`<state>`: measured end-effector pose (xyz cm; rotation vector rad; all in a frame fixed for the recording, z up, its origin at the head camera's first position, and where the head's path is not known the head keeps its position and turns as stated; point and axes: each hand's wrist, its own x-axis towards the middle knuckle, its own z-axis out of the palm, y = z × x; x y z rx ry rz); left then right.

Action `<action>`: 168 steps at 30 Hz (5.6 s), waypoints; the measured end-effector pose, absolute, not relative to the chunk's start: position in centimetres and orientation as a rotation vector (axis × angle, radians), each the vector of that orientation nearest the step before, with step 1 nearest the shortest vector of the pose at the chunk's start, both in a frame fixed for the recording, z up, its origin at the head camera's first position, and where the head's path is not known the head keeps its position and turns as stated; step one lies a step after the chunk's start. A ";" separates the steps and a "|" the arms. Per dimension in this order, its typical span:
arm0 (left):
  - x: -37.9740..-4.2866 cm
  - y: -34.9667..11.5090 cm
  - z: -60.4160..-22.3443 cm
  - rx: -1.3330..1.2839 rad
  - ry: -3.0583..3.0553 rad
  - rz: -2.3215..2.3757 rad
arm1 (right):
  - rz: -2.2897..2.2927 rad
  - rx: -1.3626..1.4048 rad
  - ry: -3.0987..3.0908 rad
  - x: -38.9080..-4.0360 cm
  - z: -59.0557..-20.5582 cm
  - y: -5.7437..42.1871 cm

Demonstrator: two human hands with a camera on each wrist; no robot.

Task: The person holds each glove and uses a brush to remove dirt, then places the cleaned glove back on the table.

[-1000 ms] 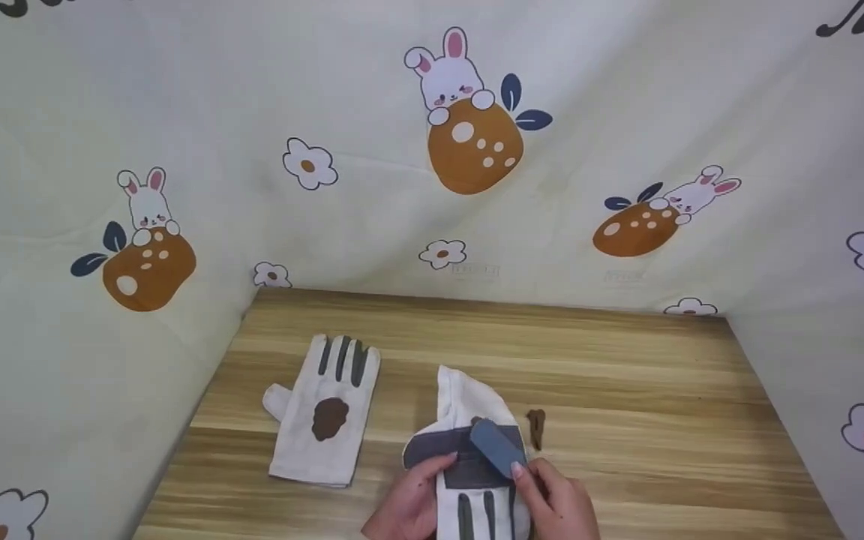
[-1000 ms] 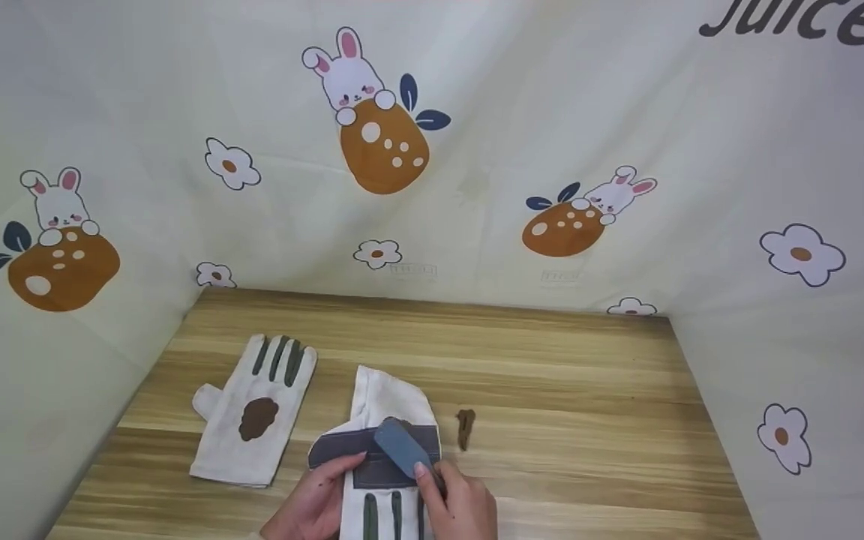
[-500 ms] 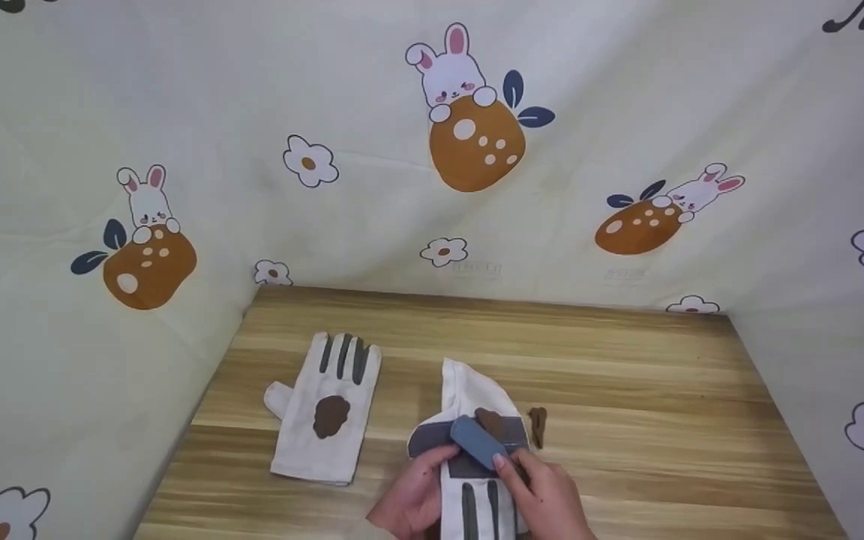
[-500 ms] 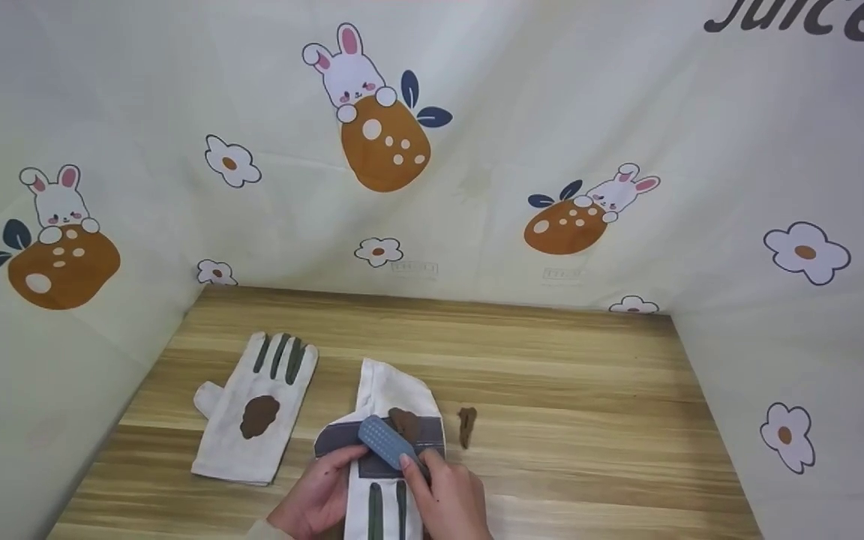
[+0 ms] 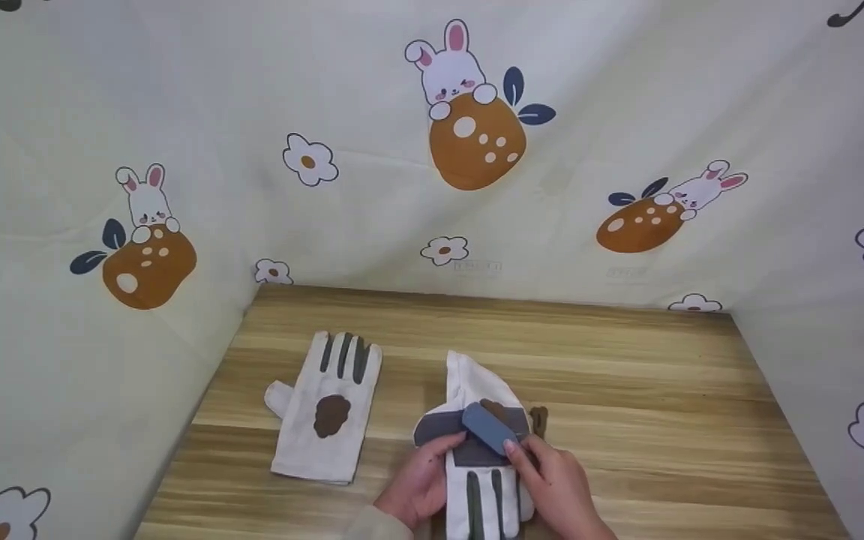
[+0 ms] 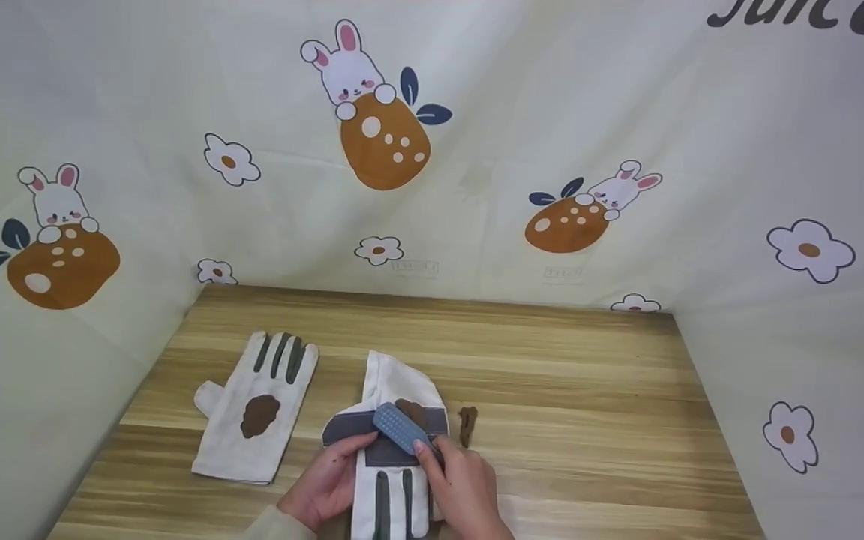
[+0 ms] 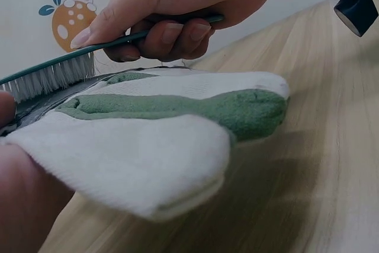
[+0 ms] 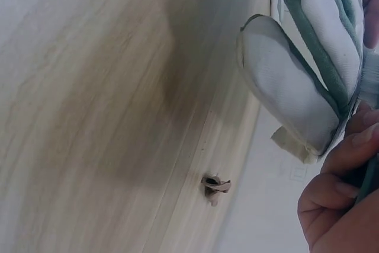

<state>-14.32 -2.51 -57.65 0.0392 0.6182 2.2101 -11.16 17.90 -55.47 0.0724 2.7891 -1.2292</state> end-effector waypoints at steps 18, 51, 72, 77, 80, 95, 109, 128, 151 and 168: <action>-14.0 -3.0 -57.7 0.049 0.609 2.280 | -1.320 0.176 2.789 -11.1 -55.9 18.9; -13.5 -3.0 -57.3 0.048 0.627 2.240 | -1.220 0.060 2.883 -9.8 -55.3 17.7; -13.2 -3.1 -57.4 0.131 0.614 2.282 | -1.281 0.112 2.945 -9.6 -55.4 17.9; -13.2 -3.0 -57.3 0.118 0.604 2.262 | -1.283 0.037 2.918 -9.4 -55.1 17.1; -13.1 -3.0 -57.3 0.110 0.606 2.258 | -1.239 -0.018 2.936 -9.2 -55.1 16.6; -13.1 -2.9 -57.3 0.122 0.587 2.256 | -1.161 0.092 2.905 -9.3 -54.6 17.2; -13.1 -3.3 -57.3 0.047 0.634 2.273 | -1.217 0.070 2.924 -9.0 -54.6 17.3; -12.9 -3.4 -57.4 0.117 0.566 2.232 | -1.060 0.043 3.105 -9.0 -54.6 17.0; -12.8 -3.4 -57.3 0.103 0.592 2.252 | -1.158 0.004 3.024 -8.5 -54.2 17.3; -12.7 -3.1 -57.2 0.093 0.612 2.267 | -1.071 0.103 3.055 -9.1 -54.4 18.0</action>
